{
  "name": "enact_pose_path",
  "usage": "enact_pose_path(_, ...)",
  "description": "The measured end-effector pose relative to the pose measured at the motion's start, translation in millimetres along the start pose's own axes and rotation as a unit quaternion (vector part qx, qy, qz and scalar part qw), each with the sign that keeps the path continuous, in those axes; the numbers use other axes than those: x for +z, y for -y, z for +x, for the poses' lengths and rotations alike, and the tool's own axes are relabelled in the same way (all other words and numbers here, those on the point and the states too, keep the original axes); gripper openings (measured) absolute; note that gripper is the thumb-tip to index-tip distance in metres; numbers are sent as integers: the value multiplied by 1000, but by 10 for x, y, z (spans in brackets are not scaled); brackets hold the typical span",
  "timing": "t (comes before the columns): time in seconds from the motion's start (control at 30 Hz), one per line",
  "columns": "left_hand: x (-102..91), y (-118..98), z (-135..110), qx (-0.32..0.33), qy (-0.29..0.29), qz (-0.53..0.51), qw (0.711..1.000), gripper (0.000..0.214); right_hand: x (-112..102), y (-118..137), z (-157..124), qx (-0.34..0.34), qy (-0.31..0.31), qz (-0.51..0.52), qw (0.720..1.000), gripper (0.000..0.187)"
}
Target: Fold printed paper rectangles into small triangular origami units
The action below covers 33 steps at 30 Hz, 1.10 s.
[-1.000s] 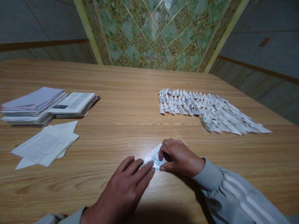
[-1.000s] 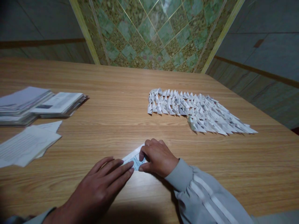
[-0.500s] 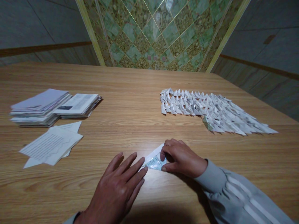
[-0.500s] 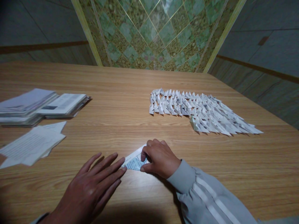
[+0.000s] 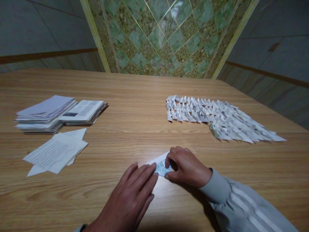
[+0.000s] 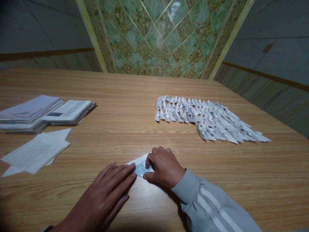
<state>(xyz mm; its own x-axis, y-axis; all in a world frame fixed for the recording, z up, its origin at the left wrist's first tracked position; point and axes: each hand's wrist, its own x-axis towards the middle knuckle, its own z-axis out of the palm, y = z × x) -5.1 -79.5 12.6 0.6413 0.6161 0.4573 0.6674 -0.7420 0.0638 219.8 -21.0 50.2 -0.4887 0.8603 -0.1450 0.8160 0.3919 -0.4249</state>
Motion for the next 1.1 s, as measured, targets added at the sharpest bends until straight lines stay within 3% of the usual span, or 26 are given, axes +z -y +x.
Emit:
enact_pose_path(0.2, 94, 35, 205, 21, 80, -35, 996, 43, 2, -111, 34, -13, -27, 54, 998, 16)
enact_pose_path(0.33, 119, 174, 277, 49, 102, -45, 993, 49, -67, -321, 95, -1, -120, 40, 992, 20)
enact_pose_path(0.67, 351, 291, 184, 86, 36, -41, 995, 46, -28, -212, 113, 25, -111, 22, 993, 11)
enact_pose_path(0.9, 343, 281, 197, 85, 40, -43, 995, 43, -29, -257, 113, 37, -124, 62, 990, 12)
enact_pose_path(1.1, 329, 250, 192, 70, 38, -49, 996, 40, -67, -203, 64, -16, -134, 19, 991, 10)
